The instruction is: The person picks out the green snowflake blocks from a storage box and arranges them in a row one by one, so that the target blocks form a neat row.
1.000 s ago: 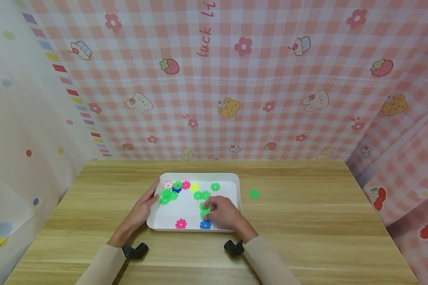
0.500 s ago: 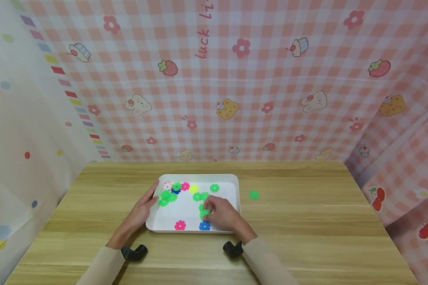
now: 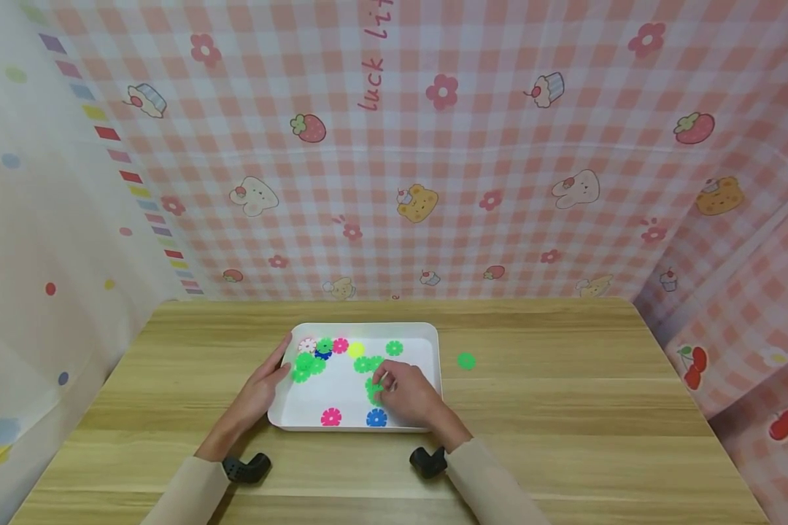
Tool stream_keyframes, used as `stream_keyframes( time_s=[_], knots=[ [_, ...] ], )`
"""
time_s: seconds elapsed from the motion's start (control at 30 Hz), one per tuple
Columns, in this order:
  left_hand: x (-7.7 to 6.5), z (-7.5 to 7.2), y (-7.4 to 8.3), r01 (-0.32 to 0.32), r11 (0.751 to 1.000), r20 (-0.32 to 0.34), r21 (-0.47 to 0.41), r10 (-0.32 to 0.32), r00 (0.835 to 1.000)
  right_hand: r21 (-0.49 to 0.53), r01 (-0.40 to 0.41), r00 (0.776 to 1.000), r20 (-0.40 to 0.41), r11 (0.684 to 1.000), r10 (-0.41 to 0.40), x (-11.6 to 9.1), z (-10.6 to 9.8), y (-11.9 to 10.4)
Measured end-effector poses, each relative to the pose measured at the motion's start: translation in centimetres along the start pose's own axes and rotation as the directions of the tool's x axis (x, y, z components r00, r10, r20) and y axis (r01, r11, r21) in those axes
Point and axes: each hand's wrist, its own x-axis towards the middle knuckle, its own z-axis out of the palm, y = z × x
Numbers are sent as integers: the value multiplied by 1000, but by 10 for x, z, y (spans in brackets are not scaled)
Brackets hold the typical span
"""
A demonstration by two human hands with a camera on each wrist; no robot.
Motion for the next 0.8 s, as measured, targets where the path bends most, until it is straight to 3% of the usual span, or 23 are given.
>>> stream_keyframes(
  time_s=[0.37,0.8],
  knots=[
    [3,-1,-2,33,999,13,10,-34,999,45,22,992,-127,999,-16,0,-18,-6],
    [0,0,1,0,1000,8,16,0,1000,97,-63,980,-182,993,80,-13,-52,-3]
  ],
)
